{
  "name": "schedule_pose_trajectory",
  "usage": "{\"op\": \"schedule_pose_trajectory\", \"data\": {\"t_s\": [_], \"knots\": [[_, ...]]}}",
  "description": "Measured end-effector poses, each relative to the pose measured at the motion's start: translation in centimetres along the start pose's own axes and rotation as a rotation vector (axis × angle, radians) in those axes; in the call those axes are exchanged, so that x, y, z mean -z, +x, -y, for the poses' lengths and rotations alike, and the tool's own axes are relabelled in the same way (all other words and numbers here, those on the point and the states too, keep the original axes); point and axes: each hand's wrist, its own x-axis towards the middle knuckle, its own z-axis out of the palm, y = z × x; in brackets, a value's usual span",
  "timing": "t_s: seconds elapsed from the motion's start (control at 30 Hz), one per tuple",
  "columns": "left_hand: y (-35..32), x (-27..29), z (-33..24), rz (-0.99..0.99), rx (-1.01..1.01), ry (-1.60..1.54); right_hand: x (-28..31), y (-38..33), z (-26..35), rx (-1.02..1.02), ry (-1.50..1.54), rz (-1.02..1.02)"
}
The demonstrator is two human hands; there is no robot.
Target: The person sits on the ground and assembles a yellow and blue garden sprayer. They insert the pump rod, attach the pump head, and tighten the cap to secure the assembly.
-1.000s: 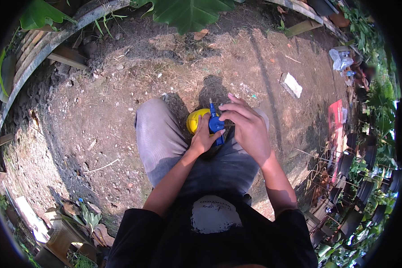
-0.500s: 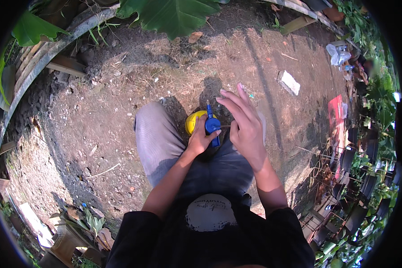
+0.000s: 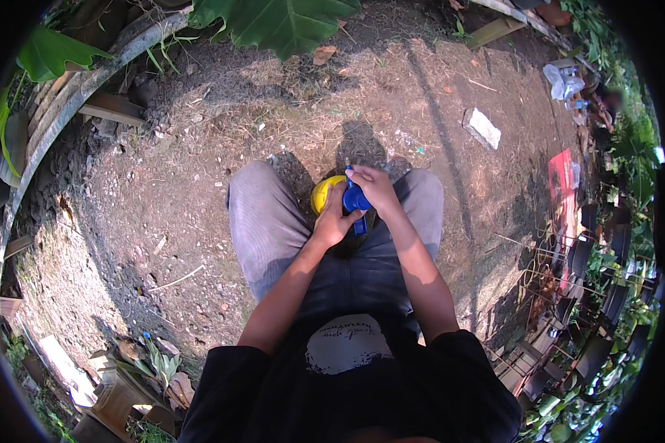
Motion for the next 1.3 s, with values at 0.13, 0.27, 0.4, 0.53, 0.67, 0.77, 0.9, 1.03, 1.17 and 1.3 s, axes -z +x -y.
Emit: {"op": "schedule_pose_trajectory", "data": {"t_s": [0.13, 0.27, 0.4, 0.53, 0.67, 0.77, 0.9, 1.03, 1.17, 1.3], "knots": [[-0.2, 0.1, -0.9, 0.0, 0.039, -0.019, 2.6, 3.2, 0.6, -0.127, 0.09, 0.354], [-0.1, -0.4, -0.8, -0.004, 0.002, -0.015, 2.6, 3.2, -0.1, -0.068, -0.144, 0.262], [-0.1, 0.0, -0.2, 0.023, 0.034, -0.061, 1.0, 2.6, -0.3, -0.065, -0.082, 0.366], [-0.3, -0.6, -0.1, -0.031, 0.049, -0.044, 2.4, 2.3, -1.1, -0.09, 0.329, 0.47], [-0.2, -0.7, 0.2, -0.017, 0.017, -0.01, 2.5, 3.1, -1.4, -0.047, -0.031, 0.331], [0.0, -0.5, -0.3, 0.015, 0.034, -0.028, 2.2, 2.1, -0.7, 0.134, -0.211, 0.182], [0.4, -0.7, 1.0, -0.06, -0.13, -0.044, 0.7, -5.5, 3.8, 0.789, -0.555, 0.179], [0.0, -1.1, 0.6, -0.016, -0.126, 0.117, 1.1, -5.7, 2.7, 0.922, -0.572, 0.119], [0.2, -0.4, -0.8, -0.036, 0.03, 0.016, 3.5, -13.3, 14.9, 0.813, -0.703, 0.132], [0.1, -0.7, -0.2, -0.013, 0.075, -0.05, 4.0, -11.5, 15.3, 0.795, -0.82, 0.097]]}}
